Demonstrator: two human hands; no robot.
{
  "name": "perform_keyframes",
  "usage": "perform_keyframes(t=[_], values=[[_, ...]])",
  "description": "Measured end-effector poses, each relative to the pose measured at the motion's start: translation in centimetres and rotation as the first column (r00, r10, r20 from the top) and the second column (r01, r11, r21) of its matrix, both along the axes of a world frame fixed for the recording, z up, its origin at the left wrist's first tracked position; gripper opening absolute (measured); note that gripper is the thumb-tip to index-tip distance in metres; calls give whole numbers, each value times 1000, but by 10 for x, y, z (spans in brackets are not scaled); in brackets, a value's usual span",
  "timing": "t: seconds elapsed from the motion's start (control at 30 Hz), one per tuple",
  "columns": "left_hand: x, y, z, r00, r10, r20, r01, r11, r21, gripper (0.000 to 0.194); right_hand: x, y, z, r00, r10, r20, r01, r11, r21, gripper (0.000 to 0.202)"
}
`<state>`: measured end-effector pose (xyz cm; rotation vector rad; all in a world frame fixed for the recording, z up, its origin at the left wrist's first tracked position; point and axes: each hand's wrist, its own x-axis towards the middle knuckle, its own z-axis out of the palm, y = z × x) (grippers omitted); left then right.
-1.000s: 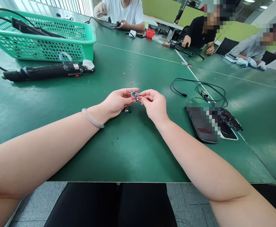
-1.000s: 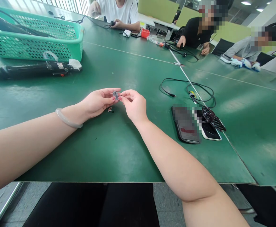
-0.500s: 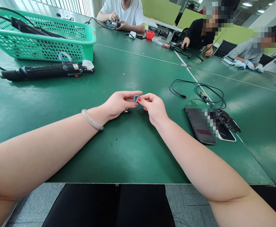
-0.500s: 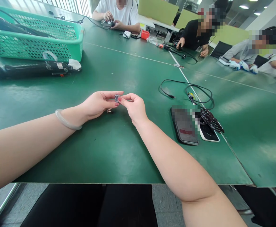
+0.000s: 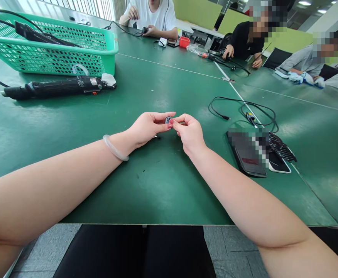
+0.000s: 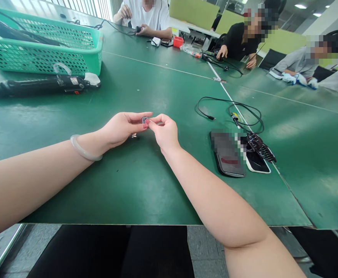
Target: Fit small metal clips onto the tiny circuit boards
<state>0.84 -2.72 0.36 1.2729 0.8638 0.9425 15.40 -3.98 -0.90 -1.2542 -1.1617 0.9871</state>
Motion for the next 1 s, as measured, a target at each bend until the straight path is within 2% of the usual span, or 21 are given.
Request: perform_keyframes(t=[0.2,0.33,0.43,0.63,1.0], values=[[2,-2,6,996,46,-82,-41,997,68,36,1,-1,2,999,19,-48,-20,1000,-15,36],[3,-1,6,998,44,-53,-39,995,89,32,0,-2,4,998,30,-53,-30,1000,-8,38],[3,0,5,998,56,-28,-54,997,60,31,1,0,1,999,34,3,-34,999,6,33],[0,0,4,993,102,-56,-101,995,20,28,4,5,-7,982,-1,187,-20,994,109,9],[0,3,-2,983,126,-133,-106,984,146,25,6,4,-5,969,5,248,-32,994,106,13]])
